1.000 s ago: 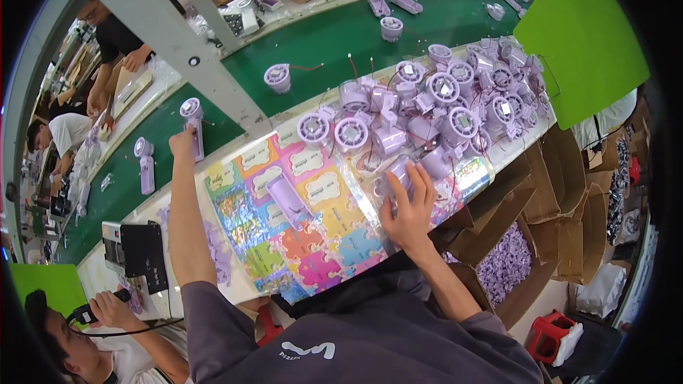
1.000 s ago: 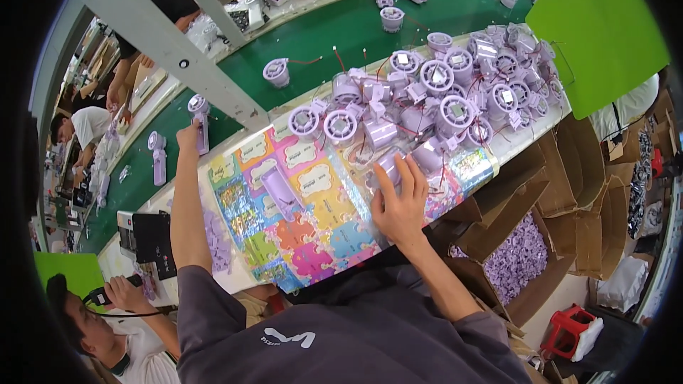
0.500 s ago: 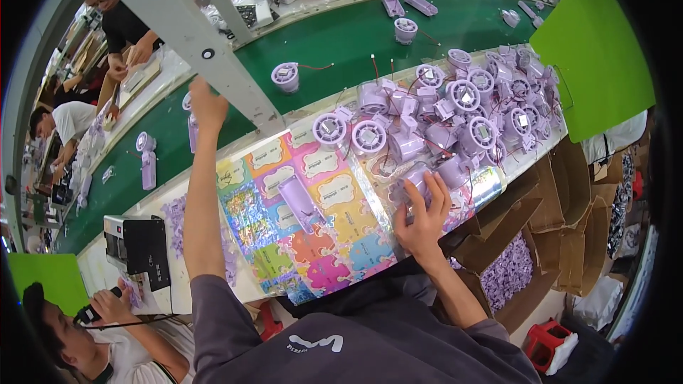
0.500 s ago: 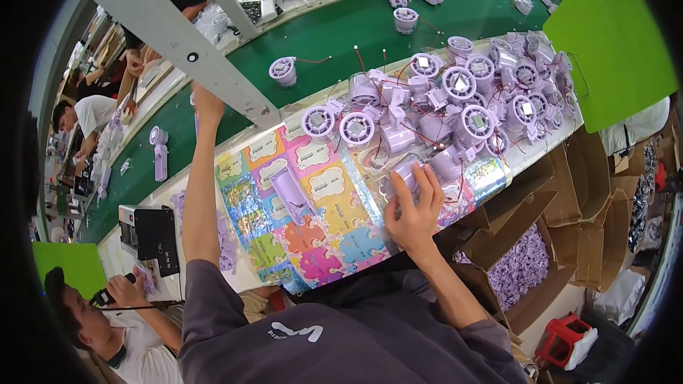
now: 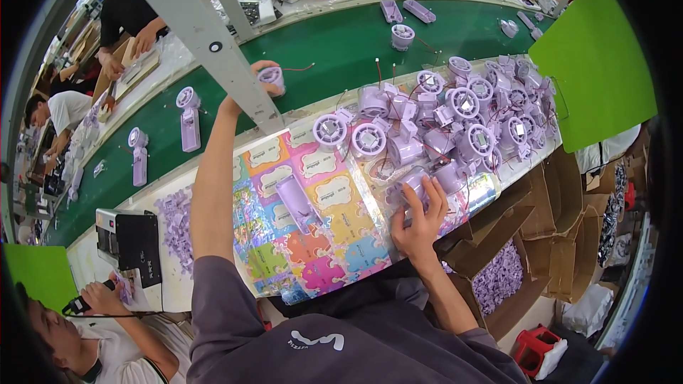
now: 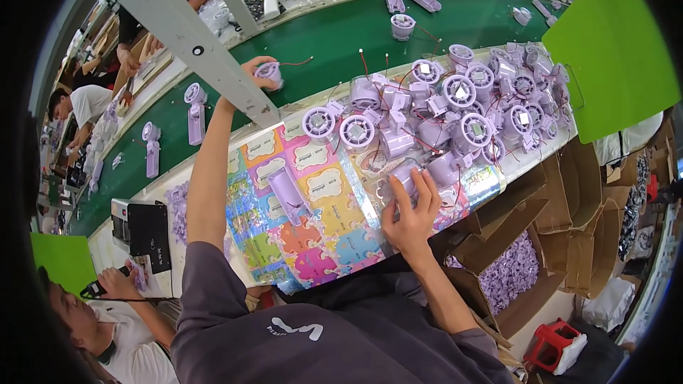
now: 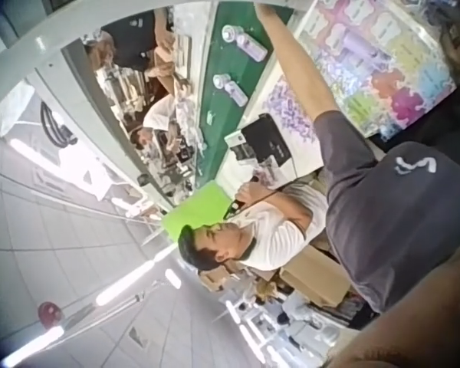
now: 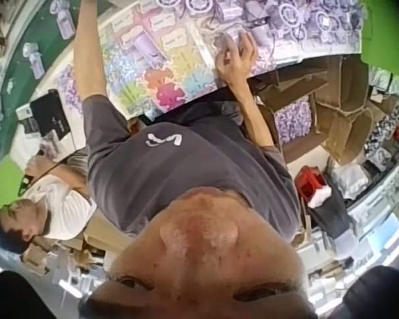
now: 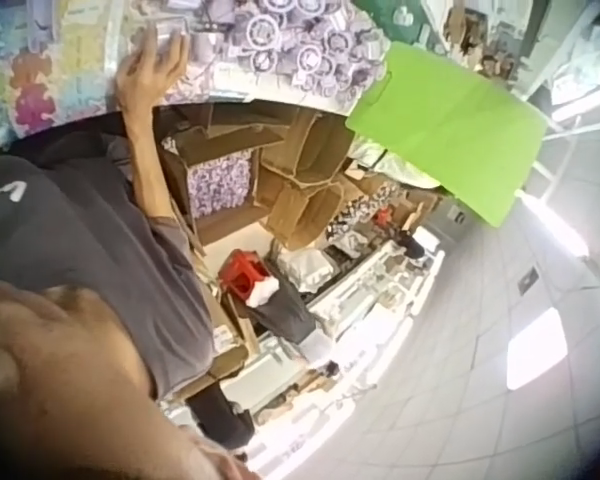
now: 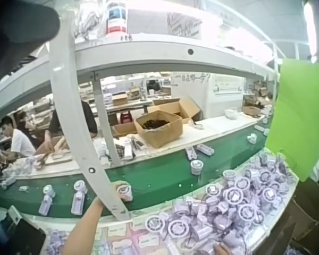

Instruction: The person assembles handheld fans by attaching plastic bracket pieces and fan head units to the handle housings by hand, then places the assembled fans onto the conveyor belt.

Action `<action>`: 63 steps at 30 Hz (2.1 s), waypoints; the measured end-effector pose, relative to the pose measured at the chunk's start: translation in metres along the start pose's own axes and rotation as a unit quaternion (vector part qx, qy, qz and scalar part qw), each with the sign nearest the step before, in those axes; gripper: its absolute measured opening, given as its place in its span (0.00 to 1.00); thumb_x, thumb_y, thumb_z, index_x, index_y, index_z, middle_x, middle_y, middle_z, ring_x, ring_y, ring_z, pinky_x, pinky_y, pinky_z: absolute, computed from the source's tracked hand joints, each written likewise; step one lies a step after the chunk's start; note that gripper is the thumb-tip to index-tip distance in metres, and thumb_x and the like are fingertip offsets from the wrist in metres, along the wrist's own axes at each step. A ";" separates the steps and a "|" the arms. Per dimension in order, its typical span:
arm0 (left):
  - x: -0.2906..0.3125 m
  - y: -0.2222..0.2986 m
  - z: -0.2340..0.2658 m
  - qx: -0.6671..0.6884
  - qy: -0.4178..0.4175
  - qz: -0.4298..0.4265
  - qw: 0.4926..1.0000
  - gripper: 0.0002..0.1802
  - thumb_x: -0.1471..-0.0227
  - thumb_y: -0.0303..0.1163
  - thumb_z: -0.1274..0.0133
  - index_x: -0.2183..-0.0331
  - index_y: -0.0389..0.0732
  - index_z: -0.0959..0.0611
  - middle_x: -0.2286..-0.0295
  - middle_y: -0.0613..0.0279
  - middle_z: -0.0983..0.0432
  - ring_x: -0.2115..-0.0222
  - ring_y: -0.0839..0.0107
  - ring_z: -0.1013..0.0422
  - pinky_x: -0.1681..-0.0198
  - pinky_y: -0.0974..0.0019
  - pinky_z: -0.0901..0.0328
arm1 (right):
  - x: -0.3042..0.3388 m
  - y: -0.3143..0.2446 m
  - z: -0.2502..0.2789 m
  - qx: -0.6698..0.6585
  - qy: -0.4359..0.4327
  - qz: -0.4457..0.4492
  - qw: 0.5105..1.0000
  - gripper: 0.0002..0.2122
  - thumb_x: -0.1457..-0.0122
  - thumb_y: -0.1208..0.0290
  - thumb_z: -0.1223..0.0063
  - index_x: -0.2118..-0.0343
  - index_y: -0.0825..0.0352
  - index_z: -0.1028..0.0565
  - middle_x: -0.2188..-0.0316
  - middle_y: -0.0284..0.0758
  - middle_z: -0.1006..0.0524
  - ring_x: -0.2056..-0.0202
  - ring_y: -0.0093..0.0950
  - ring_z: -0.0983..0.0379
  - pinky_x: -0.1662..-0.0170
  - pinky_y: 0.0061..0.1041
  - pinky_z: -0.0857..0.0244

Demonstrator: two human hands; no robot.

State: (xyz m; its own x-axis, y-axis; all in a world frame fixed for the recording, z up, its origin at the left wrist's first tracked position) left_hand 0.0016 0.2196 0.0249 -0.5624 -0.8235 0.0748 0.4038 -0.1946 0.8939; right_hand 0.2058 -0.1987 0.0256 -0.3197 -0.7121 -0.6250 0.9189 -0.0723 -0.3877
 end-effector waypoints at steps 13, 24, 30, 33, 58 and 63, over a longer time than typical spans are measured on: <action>0.249 0.032 -0.029 -0.008 0.411 -0.093 0.907 0.26 0.67 0.19 0.43 0.58 0.40 0.21 0.63 0.58 0.26 0.62 0.65 0.28 0.58 0.65 0.32 | 0.002 -0.002 0.001 0.037 0.005 0.018 0.999 0.25 0.54 0.80 0.43 0.48 0.64 0.24 0.41 0.46 0.33 0.38 0.47 0.41 0.37 0.45 0.51; 0.370 0.025 -0.123 -0.141 0.390 -0.033 0.909 0.30 0.69 0.27 0.40 0.56 0.44 0.18 0.59 0.51 0.31 0.58 0.50 0.32 0.53 0.53 0.35 | -0.008 -0.089 -0.013 -0.168 0.029 0.163 0.972 0.19 0.51 0.79 0.40 0.54 0.67 0.26 0.54 0.44 0.26 0.53 0.42 0.31 0.50 0.38 0.37; 0.372 0.019 -0.131 -0.202 0.394 -0.117 0.889 0.27 0.63 0.32 0.34 0.57 0.36 0.20 0.55 0.43 0.29 0.56 0.43 0.31 0.55 0.50 0.35 | -0.045 -0.240 -0.071 -0.336 -0.181 0.367 0.848 0.16 0.57 0.75 0.38 0.62 0.63 0.23 0.62 0.37 0.25 0.58 0.38 0.27 0.55 0.37 0.32; 0.371 0.019 -0.132 -0.201 0.382 -0.111 0.895 0.27 0.61 0.32 0.34 0.57 0.35 0.20 0.56 0.42 0.28 0.56 0.41 0.31 0.55 0.49 0.35 | -0.036 -0.287 -0.125 -0.245 -0.290 0.416 0.826 0.15 0.55 0.75 0.40 0.60 0.62 0.22 0.63 0.38 0.25 0.58 0.40 0.25 0.57 0.39 0.29; 0.367 0.010 -0.120 0.053 0.315 -0.078 0.944 0.30 0.69 0.17 0.46 0.56 0.35 0.25 0.61 0.53 0.28 0.59 0.55 0.28 0.52 0.62 0.34 | -0.025 -0.153 -0.085 -0.460 -0.454 0.035 0.762 0.20 0.46 0.77 0.42 0.49 0.68 0.26 0.55 0.38 0.26 0.56 0.28 0.25 0.55 0.27 0.27; 0.368 0.010 -0.116 0.081 0.249 -0.084 0.961 0.30 0.69 0.14 0.49 0.56 0.35 0.25 0.60 0.53 0.29 0.56 0.57 0.29 0.50 0.64 0.36 | -0.010 -0.149 -0.072 -0.461 -0.440 0.034 0.770 0.18 0.45 0.80 0.46 0.49 0.70 0.26 0.54 0.40 0.26 0.55 0.29 0.24 0.57 0.27 0.25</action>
State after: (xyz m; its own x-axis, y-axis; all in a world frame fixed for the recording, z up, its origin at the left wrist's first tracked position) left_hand -0.1178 -0.1475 0.0103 -0.1786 -0.9485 -0.2617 0.1965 -0.2950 0.9351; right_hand 0.0554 -0.1305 0.0407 0.3754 -0.9189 -0.1212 0.2435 0.2240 -0.9437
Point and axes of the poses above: each hand's wrist, its own x-axis away from the middle knuckle, its own z-axis out of the back of the hand, y = z × x, the point moved 5 cm from there along -x, towards the middle knuckle
